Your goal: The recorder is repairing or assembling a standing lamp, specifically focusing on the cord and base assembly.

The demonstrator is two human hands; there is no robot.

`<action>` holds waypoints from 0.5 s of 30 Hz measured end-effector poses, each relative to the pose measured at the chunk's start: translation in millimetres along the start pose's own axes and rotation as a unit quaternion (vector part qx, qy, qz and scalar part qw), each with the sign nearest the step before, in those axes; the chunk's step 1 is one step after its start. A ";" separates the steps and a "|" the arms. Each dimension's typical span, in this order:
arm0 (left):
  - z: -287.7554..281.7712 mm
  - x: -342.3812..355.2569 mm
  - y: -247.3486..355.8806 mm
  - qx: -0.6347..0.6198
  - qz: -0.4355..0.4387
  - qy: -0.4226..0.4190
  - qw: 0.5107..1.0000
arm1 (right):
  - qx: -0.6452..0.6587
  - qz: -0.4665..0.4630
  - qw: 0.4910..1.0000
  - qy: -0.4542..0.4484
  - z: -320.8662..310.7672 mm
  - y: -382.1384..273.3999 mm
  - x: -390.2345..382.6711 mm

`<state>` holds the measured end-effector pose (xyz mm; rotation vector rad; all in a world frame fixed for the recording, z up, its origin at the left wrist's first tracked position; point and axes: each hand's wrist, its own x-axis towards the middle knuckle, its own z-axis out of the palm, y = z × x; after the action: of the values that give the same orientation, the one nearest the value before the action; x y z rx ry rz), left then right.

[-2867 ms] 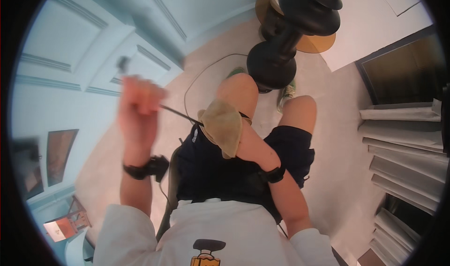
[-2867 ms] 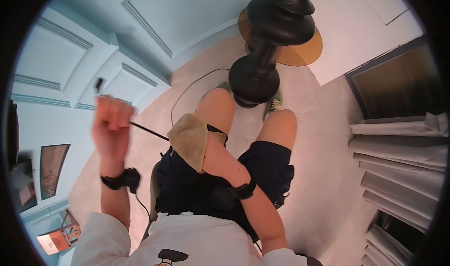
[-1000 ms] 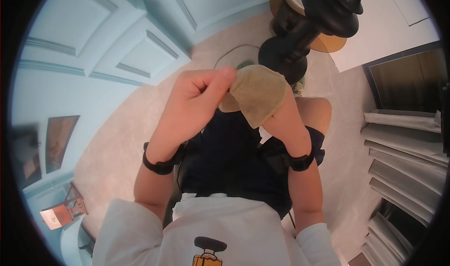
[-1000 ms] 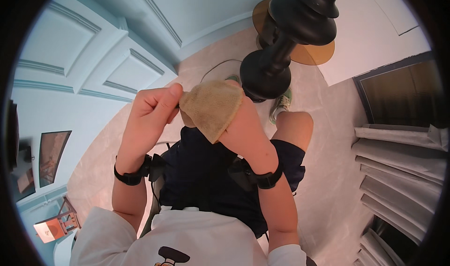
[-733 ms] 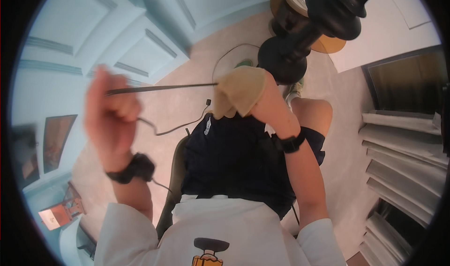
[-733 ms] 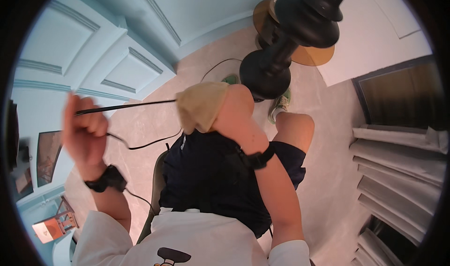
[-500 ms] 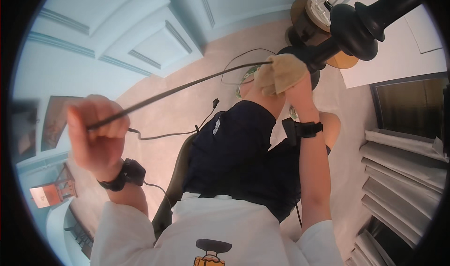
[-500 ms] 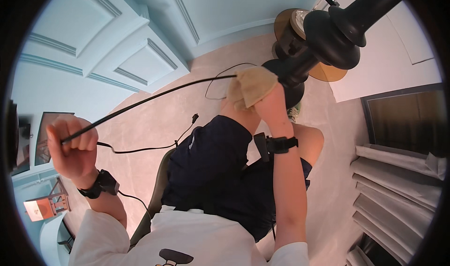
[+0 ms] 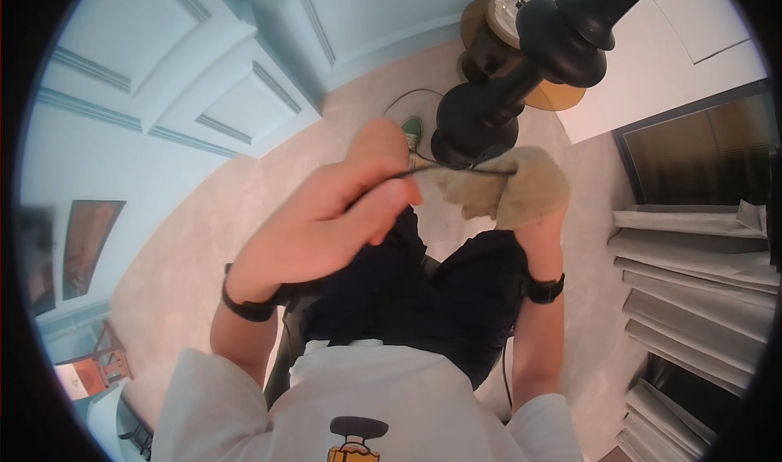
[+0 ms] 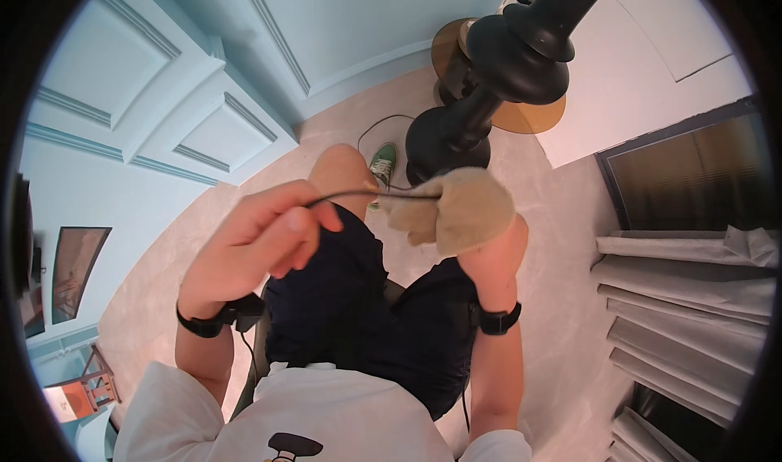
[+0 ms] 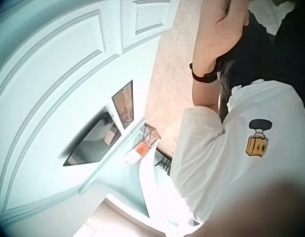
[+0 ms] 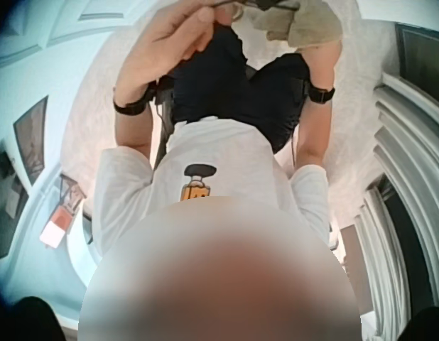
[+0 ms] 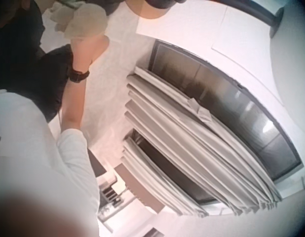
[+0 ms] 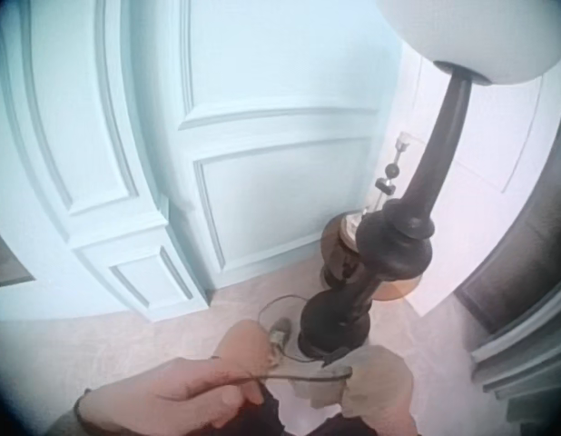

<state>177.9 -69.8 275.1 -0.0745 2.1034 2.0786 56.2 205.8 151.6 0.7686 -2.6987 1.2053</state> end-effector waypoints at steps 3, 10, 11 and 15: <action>22.5 20.0 -18.8 0.054 0.044 -0.007 0.998 | 0.022 -0.061 0.998 -0.008 -0.2 -24.7 -1.9; 50.2 10.7 -12.3 -0.005 0.062 -0.049 0.997 | -0.016 0.138 0.966 -0.216 7.8 -24.3 -31.8; 48.6 9.7 -13.2 0.013 0.069 -0.059 0.996 | -0.025 0.190 0.950 -0.248 10.6 -24.2 -32.1; 40.8 3.2 -5.5 0.044 0.081 -0.076 0.993 | -0.045 0.053 0.992 -0.104 55.5 44.3 -85.8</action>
<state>179.5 -29.0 268.9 0.2665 2.1682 2.0026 116.3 226.0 60.1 0.7885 -2.9742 1.0692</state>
